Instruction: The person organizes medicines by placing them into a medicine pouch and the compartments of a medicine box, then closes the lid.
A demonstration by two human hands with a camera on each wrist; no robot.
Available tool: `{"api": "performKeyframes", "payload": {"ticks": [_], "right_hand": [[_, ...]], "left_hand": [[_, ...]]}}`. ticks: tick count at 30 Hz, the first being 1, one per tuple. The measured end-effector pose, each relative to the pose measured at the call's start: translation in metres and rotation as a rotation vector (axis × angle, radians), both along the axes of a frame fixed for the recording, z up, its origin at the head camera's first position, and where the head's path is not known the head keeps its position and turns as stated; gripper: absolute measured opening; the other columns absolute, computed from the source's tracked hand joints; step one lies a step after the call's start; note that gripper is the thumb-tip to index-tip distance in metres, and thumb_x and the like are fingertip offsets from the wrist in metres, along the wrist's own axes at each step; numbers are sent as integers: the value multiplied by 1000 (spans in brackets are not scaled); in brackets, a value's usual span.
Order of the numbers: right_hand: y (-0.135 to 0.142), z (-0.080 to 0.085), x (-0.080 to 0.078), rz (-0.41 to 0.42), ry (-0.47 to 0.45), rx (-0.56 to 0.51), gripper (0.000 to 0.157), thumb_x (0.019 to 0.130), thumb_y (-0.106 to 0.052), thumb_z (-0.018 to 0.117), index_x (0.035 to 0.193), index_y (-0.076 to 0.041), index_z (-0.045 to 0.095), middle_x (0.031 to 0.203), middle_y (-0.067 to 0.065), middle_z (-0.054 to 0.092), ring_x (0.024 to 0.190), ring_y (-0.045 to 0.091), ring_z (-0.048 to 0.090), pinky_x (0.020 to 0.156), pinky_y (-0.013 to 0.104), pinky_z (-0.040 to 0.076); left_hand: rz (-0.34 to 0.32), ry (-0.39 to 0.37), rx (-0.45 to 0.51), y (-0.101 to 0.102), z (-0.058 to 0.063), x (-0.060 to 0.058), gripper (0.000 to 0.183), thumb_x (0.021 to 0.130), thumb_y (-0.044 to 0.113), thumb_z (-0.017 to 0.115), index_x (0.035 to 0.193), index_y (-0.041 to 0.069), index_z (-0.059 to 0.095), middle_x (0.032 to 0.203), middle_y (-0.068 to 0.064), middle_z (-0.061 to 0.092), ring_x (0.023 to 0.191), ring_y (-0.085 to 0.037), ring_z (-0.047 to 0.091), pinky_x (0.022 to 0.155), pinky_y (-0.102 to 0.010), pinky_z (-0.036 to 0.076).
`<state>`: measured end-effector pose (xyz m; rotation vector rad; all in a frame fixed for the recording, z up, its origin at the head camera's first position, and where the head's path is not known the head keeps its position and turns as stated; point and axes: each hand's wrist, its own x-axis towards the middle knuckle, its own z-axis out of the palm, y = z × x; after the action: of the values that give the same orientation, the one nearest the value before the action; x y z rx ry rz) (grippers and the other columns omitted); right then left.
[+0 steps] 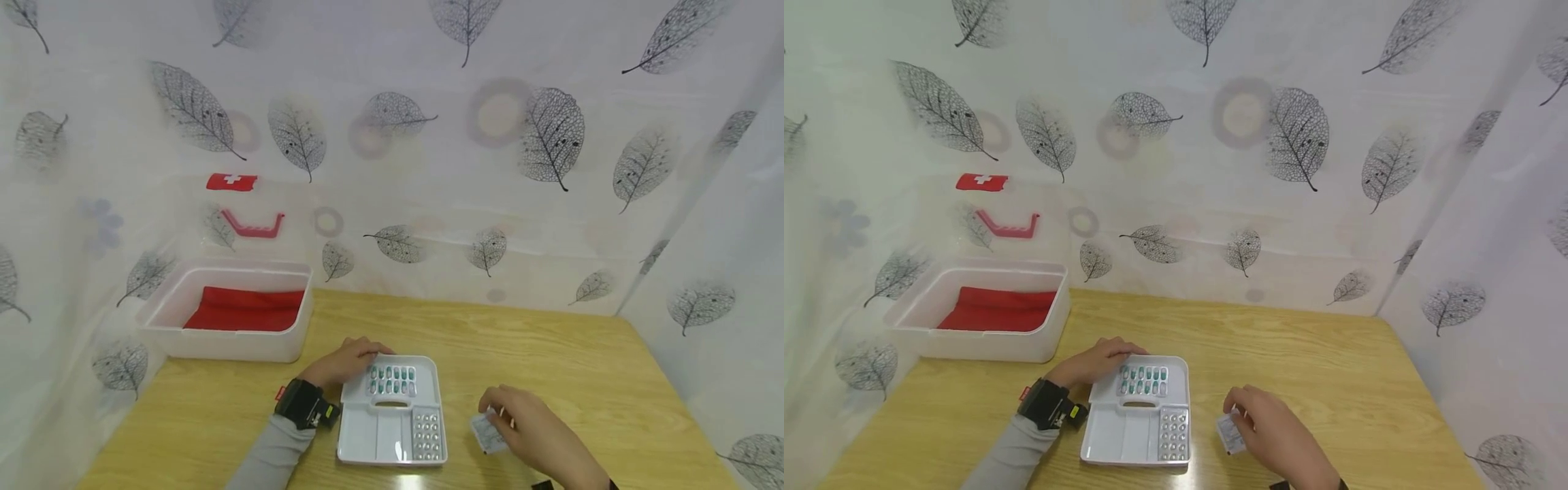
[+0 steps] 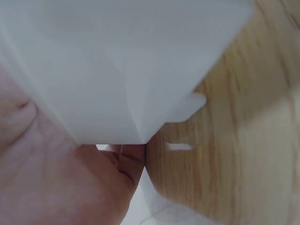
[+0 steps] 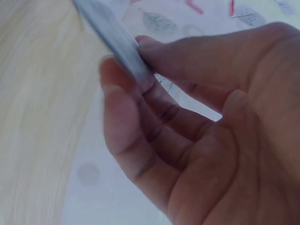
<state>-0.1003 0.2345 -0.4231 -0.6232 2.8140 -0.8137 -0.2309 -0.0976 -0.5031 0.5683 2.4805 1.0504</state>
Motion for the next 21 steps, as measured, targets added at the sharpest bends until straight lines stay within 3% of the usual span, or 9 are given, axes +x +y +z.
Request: {"api": "performKeyframes", "payload": {"ticks": [3,6,12,21], "right_hand": [[-14,4,-2,4,-26,-51,13,96,-6,66,96,-19,66,86,-11,64,71,-2,53,60,22,49],[-30,4,-4,58,-18,-90,16,95,-2,65,95,-18,65,85,-9,64,70,-1,53,60,22,49],[-66,5,-8,225,36,-25,26,91,8,62,94,-18,63,90,-10,62,78,1,51,67,22,48],[-121,-4,-21,321,52,-56,18,94,2,62,97,-12,72,98,-7,68,94,3,61,83,23,54]], "left_hand": [[0,-1,2,-1,-2,-1,37,106,15,46,126,34,70,117,3,60,110,-21,42,97,-49,39],[-10,17,1,-2,-3,0,38,106,14,45,127,34,71,116,3,60,108,-20,42,95,-48,39],[-21,23,-4,-4,-3,1,38,106,14,45,127,33,71,113,4,59,105,-19,42,92,-45,39],[-37,62,-10,-2,2,1,37,106,12,45,126,30,71,112,2,60,103,-21,43,90,-45,38]]}}
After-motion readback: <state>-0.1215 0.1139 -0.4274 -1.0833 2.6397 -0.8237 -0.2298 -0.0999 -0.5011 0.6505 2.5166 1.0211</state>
